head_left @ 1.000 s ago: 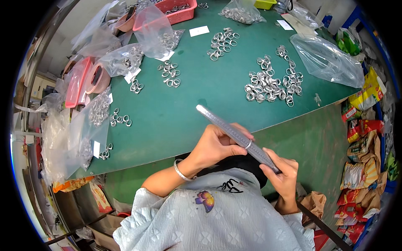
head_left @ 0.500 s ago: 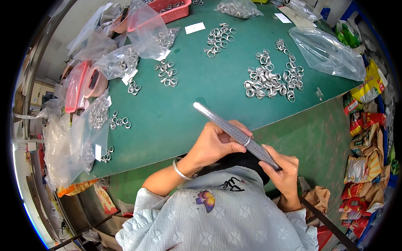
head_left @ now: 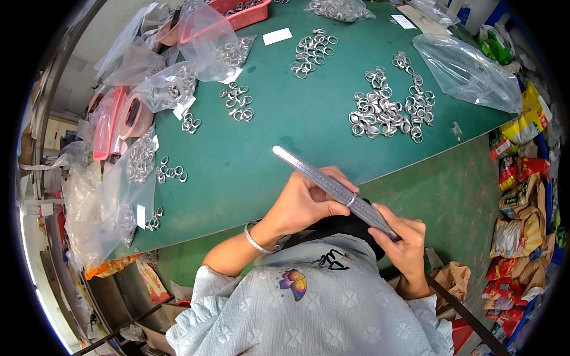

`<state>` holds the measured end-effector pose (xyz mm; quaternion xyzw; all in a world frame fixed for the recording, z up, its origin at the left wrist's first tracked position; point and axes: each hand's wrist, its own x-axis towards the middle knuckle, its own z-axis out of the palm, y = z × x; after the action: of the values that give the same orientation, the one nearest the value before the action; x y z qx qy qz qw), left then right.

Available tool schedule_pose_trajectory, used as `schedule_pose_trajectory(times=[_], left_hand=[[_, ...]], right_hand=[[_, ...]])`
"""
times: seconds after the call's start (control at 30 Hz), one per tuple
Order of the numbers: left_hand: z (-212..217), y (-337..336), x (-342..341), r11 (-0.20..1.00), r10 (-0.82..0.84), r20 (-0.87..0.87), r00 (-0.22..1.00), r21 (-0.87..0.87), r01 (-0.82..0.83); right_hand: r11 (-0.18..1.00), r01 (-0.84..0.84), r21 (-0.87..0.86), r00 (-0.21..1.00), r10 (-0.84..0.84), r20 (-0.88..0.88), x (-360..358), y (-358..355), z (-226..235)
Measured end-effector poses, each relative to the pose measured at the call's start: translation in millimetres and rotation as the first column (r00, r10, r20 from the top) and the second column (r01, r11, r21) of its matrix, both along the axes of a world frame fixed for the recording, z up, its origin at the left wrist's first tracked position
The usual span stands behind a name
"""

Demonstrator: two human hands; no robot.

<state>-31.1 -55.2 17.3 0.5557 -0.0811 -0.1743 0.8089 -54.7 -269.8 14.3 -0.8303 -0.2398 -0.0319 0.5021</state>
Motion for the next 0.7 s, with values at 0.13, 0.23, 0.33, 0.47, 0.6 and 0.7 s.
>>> schedule_pose_trajectory(times=[0.13,0.23,0.33,0.47,0.6,0.7], left_hand=[[-2,-2,-1,0.997,0.06,-0.058,0.996,-0.037,-0.063],[1,1,0,1.0,0.005,-0.007,1.0,0.006,-0.005],[7,5,0,0.998,-0.026,0.032,0.999,0.055,0.024],[13,4,0,0.993,-0.03,0.031,0.999,0.118,0.026],[11,2,1,0.988,-0.004,0.031,1.0,0.155,-0.001],[8,0,1,0.99,0.024,0.022,0.999,0.141,-0.027]], right_hand=[[1.0,-0.001,0.001,1.0,0.001,-0.016,1,1,1],[1.0,-0.008,0.01,1.0,0.008,-0.025,1,1,1],[0.999,-0.028,0.022,1.0,0.028,-0.015,3,0,0],[0.998,-0.043,0.037,0.999,0.042,0.023,5,-1,-2],[0.999,-0.042,0.026,0.999,0.042,-0.003,4,-2,-2],[0.999,-0.04,0.025,0.999,0.04,-0.029,4,-2,-2]])
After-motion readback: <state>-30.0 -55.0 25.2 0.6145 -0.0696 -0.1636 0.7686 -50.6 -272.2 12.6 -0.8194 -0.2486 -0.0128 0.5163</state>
